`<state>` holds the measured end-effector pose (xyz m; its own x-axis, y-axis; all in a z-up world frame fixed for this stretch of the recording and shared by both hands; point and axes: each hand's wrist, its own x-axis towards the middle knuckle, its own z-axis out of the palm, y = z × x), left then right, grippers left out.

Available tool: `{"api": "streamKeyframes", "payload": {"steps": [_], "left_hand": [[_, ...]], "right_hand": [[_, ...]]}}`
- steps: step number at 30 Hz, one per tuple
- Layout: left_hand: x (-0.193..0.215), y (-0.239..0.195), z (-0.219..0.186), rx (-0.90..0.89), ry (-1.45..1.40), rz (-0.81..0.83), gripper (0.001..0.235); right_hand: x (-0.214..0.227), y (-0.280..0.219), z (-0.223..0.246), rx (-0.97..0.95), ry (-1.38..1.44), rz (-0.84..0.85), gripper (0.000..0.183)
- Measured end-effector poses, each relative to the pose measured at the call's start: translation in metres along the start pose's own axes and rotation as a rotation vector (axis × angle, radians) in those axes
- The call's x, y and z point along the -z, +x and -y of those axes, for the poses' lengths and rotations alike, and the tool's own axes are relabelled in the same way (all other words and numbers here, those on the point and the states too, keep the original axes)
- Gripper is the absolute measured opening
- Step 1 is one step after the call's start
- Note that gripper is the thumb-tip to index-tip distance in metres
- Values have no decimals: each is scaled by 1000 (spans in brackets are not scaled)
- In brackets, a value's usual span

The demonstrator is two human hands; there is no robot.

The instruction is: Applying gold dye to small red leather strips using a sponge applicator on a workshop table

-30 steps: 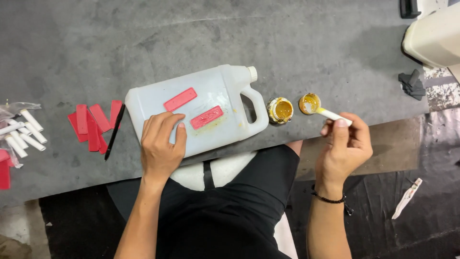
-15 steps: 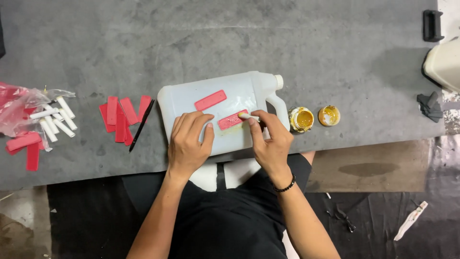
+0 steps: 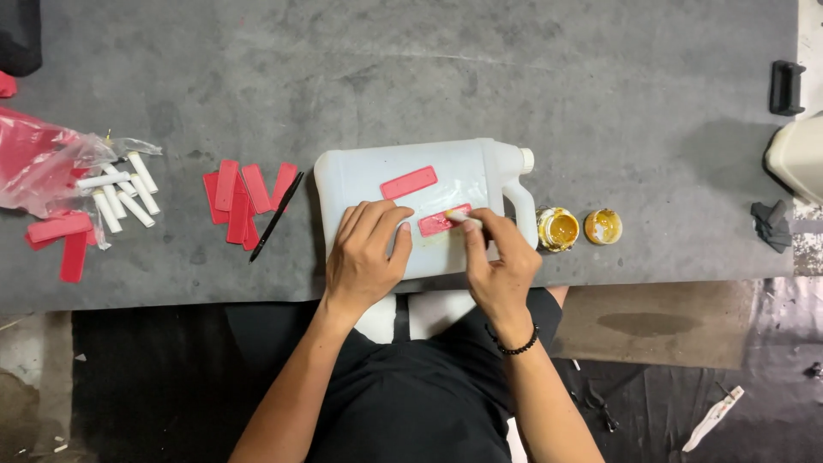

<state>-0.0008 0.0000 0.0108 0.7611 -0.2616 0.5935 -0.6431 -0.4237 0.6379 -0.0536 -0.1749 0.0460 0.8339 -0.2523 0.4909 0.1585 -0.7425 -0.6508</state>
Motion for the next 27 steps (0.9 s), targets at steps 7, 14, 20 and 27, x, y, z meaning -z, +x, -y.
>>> {"api": "streamKeyframes", "payload": {"steps": [7,14,20,27], "left_hand": [[-1,-2,3,-9,2,-7,12],[-1,-2,3,-12,4,-7,13],[0,-1,2,-8,6,2,12],[-2,-2,2,-12,21,3,12]], "right_hand": [[4,-1,-22,45,-120,-15,8],[10,5,-27,83,-124,15,5],[13,7,-30,68,-97,29,4],[23,7,-31,98,-87,89,5]]}}
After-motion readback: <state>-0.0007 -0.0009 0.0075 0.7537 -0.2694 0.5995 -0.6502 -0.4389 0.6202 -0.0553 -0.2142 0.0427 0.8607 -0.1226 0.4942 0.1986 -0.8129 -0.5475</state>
